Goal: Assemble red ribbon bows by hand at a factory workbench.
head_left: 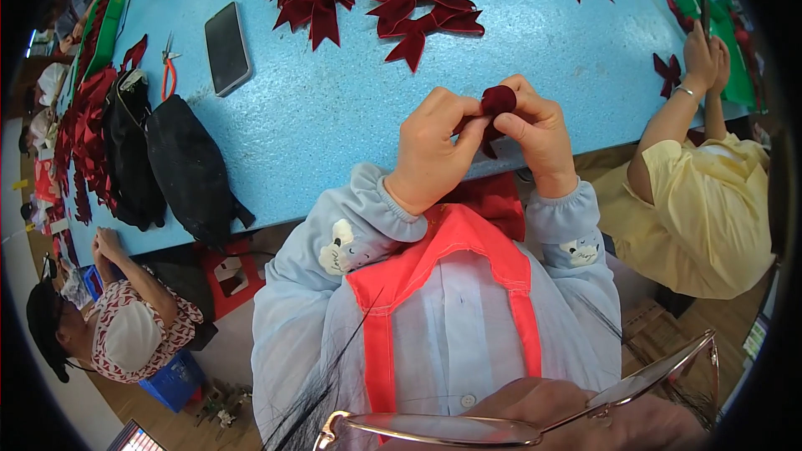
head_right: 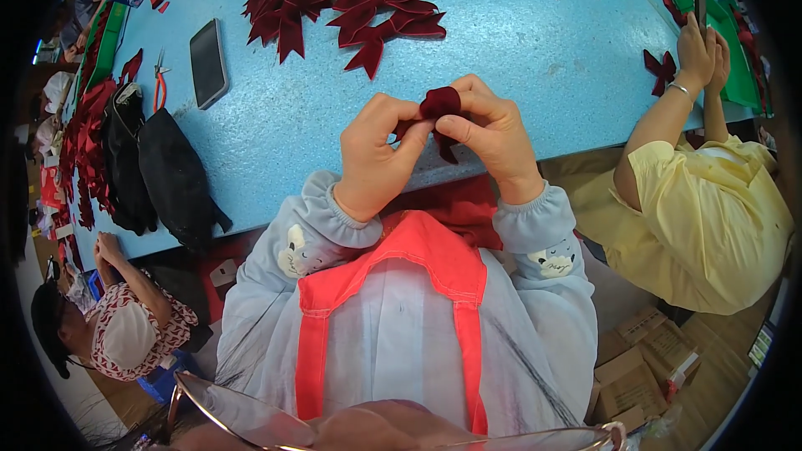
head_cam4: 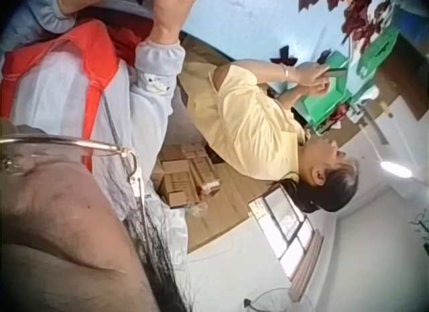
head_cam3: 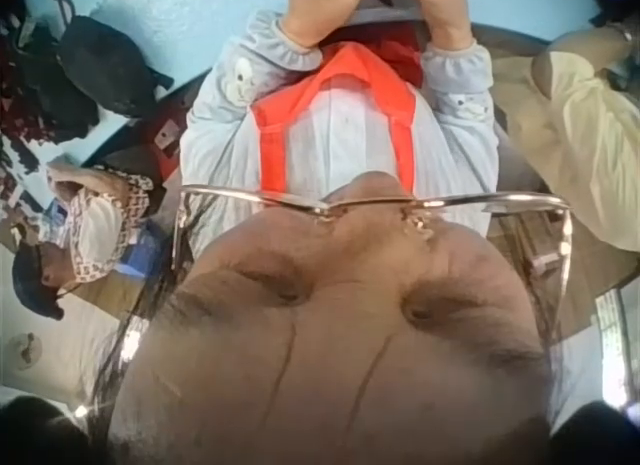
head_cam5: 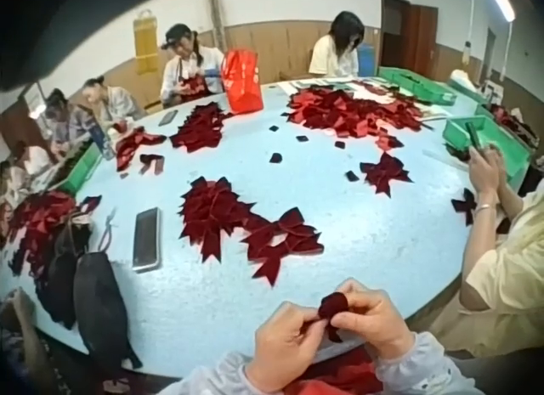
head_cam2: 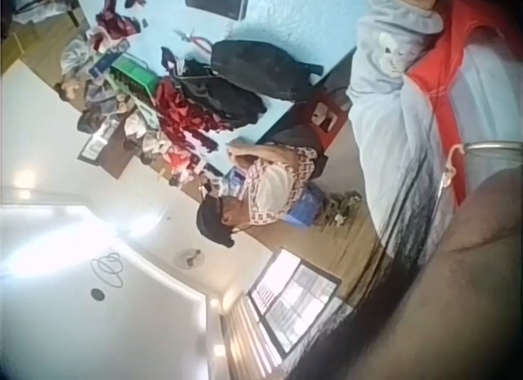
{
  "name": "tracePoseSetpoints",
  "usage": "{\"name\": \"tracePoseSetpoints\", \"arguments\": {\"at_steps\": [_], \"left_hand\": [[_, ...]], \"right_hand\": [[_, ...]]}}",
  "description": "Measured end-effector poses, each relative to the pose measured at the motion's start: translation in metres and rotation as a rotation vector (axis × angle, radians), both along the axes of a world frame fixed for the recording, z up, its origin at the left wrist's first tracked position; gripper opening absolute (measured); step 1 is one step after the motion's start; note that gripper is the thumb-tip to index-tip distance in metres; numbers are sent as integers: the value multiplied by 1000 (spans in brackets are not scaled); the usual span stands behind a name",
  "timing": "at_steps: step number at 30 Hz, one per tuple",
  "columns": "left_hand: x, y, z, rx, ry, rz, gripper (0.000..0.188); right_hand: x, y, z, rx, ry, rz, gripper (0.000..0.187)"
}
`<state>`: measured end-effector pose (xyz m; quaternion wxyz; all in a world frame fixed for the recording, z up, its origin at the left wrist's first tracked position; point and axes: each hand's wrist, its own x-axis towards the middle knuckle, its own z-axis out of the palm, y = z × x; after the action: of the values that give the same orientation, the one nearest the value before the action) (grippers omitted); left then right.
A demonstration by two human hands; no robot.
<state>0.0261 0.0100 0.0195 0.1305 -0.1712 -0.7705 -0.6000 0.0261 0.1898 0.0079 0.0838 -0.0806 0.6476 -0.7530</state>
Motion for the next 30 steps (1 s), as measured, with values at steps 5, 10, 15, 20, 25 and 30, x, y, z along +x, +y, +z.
{"name": "tracePoseSetpoints", "arguments": {"at_steps": [5, 10, 15, 20, 25, 30], "left_hand": [[4, 3, -1, -44, 58, -83, 17], [3, 5, -1, 38, -32, -84, 17], [4, 3, -1, 26, -119, -158, 15], [0, 8, -1, 433, -338, -111, 19], [-5, 1, 6, 154, 33, -11, 21], [-9, -3, 9, -64, 249, -90, 23]], "right_hand": [[-2, -6, -4, -141, 150, -28, 26], [-2, -5, -3, 15, 262, -103, 30], [-7, -2, -3, 123, 382, -83, 34], [-4, -2, -1, 78, 325, -63, 36], [-2, -5, -4, 9, 249, -111, 33], [-6, -6, -11, -94, 304, -52, 29]]}}
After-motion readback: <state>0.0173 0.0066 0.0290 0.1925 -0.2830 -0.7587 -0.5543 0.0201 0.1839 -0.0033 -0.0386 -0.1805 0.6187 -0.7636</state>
